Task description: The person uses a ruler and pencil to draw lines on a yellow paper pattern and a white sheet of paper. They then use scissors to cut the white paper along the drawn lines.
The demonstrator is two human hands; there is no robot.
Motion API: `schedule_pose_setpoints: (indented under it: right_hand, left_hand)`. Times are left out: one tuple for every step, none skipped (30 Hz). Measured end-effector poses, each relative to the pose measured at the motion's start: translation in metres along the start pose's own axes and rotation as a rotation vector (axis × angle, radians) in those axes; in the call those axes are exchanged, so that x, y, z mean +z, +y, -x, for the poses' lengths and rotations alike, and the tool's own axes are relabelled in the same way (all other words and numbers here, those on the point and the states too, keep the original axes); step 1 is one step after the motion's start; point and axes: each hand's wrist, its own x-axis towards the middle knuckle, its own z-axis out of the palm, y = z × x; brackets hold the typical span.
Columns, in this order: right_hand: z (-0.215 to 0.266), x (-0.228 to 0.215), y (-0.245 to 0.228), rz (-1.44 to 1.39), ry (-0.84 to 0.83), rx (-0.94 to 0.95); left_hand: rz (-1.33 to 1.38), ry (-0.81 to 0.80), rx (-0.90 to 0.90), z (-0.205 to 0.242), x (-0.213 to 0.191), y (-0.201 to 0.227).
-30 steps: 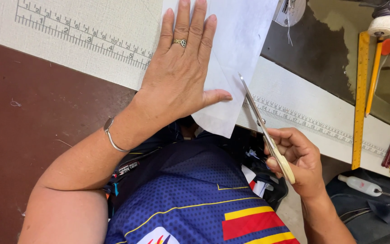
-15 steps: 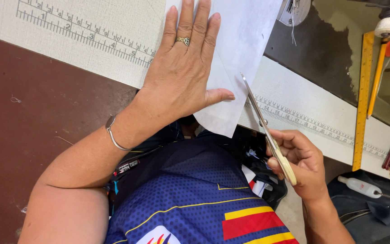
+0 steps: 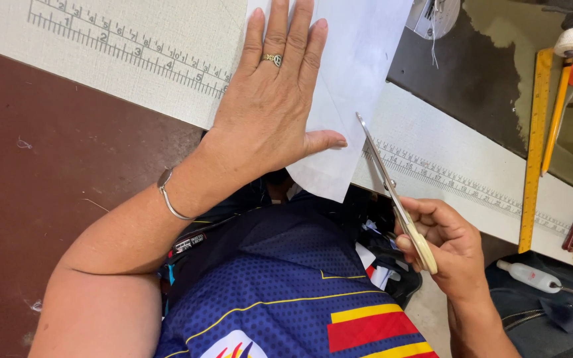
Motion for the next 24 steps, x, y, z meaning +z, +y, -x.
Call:
schedule_pose_setpoints:
  right_hand:
    - [-0.002,0.000,0.001,-0.003,-0.004,-0.005]
    - [-0.004,0.000,0.000,-0.004,-0.004,-0.010]
    - [-0.007,0.001,-0.001,-0.029,-0.028,-0.030]
    - [-0.010,0.002,-0.001,-0.055,-0.052,-0.050]
    - [-0.012,0.004,-0.004,-0.057,-0.054,-0.055]
    - [-0.015,0.007,-0.006,-0.076,-0.078,-0.082]
    - [-0.018,0.009,-0.009,-0.094,-0.104,-0.110]
    - [-0.019,0.011,-0.011,-0.095,-0.107,-0.114]
    - [-0.020,0.013,-0.014,-0.113,-0.112,-0.112]
    - [-0.022,0.014,-0.016,-0.131,-0.117,-0.109]
    - [-0.022,0.016,-0.018,-0.132,-0.119,-0.111]
    - [-0.022,0.018,-0.020,-0.112,-0.109,-0.109]
    - [-0.022,0.020,-0.022,-0.093,-0.098,-0.105]
    - [-0.022,0.020,-0.022,-0.094,-0.098,-0.105]
    - [-0.022,0.020,-0.021,-0.067,-0.088,-0.099]
    - [-0.022,0.020,-0.021,-0.039,-0.077,-0.093]
    - [-0.022,0.020,-0.021,-0.040,-0.075,-0.092]
    - [-0.022,0.019,-0.021,-0.036,-0.078,-0.095]
    - [-0.021,0.019,-0.021,-0.032,-0.083,-0.097]
    - [-0.021,0.018,-0.021,-0.032,-0.082,-0.096]
    - [-0.021,0.017,-0.021,-0.028,-0.084,-0.089]
    - [-0.021,0.016,-0.022,-0.024,-0.086,-0.083]
    - [-0.020,0.015,-0.020,-0.024,-0.087,-0.083]
    - [-0.020,0.014,-0.018,-0.024,-0.078,-0.083]
  left_hand:
    - [-0.004,-0.010,-0.002,0.000,-0.001,0.000]
    - [-0.007,-0.007,-0.001,-0.001,-0.001,0.000]
    - [-0.023,-0.010,-0.007,0.000,-0.001,0.000]
    - [-0.039,-0.013,-0.014,0.000,-0.001,0.001]
    - [-0.044,-0.011,-0.014,0.000,-0.001,0.001]
    - [-0.049,-0.014,-0.015,0.000,-0.002,0.001]
    - [-0.054,-0.016,-0.017,0.000,-0.002,0.001]
    - [-0.058,-0.014,-0.019,0.000,-0.001,0.001]
    - [-0.047,-0.015,-0.020,0.000,-0.001,0.001]
    - [-0.036,-0.016,-0.021,-0.001,0.000,0.001]
    - [-0.038,-0.016,-0.022,0.000,0.000,0.001]
    - [-0.043,-0.014,-0.022,0.000,0.000,0.001]
    - [-0.046,-0.014,-0.022,0.000,0.001,0.001]
    - [-0.046,-0.014,-0.022,0.000,0.001,0.000]
    - [-0.048,-0.011,-0.018,0.000,0.000,0.001]
    - [-0.050,-0.007,-0.015,0.000,0.000,0.001]
    - [-0.049,-0.008,-0.014,0.000,0.000,0.001]
    - [-0.044,-0.006,-0.013,0.000,0.000,0.001]
    - [-0.038,-0.006,-0.014,0.000,-0.001,0.001]
    - [-0.037,-0.007,-0.014,0.000,-0.001,0.001]
    - [-0.035,-0.011,-0.016,0.000,-0.001,0.001]
    - [-0.033,-0.014,-0.018,0.000,-0.001,0.001]
    - [-0.033,-0.014,-0.019,0.000,-0.001,0.001]
    - [-0.035,-0.008,-0.013,0.001,-0.001,0.000]
